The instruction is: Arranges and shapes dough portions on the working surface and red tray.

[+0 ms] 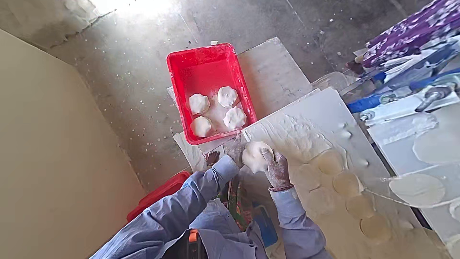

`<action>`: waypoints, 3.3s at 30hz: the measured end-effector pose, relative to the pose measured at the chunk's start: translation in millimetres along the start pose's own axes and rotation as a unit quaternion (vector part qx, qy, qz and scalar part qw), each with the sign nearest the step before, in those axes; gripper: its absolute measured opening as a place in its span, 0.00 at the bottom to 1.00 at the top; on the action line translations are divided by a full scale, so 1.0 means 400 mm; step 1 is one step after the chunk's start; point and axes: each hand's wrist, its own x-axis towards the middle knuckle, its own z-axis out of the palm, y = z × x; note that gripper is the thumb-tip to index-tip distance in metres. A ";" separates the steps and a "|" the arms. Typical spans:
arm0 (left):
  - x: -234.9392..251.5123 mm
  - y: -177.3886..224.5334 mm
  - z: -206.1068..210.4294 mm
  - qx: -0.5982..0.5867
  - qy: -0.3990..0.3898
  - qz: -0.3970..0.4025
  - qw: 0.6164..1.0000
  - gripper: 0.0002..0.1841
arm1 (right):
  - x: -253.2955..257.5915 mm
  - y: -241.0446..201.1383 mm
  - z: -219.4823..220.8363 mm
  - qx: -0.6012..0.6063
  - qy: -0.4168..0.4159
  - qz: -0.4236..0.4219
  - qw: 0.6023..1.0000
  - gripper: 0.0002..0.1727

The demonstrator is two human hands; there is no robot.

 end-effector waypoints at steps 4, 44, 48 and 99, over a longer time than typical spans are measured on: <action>0.026 0.122 -0.157 0.063 0.026 0.018 0.998 0.35 | 0.093 -0.085 0.182 -0.094 -0.067 -0.052 0.992 0.21; -0.179 -0.412 0.456 0.618 -0.099 -0.098 0.773 0.20 | -0.109 0.453 -0.558 -0.195 0.038 0.220 0.955 0.41; -0.178 -0.417 0.433 0.608 -0.049 -0.063 0.790 0.21 | -0.087 0.414 -0.575 -0.198 -0.043 0.223 0.954 0.31; 0.135 0.285 -0.361 0.688 0.263 -0.093 0.670 0.46 | 0.231 -0.165 0.544 -0.177 -0.208 -0.017 0.962 0.29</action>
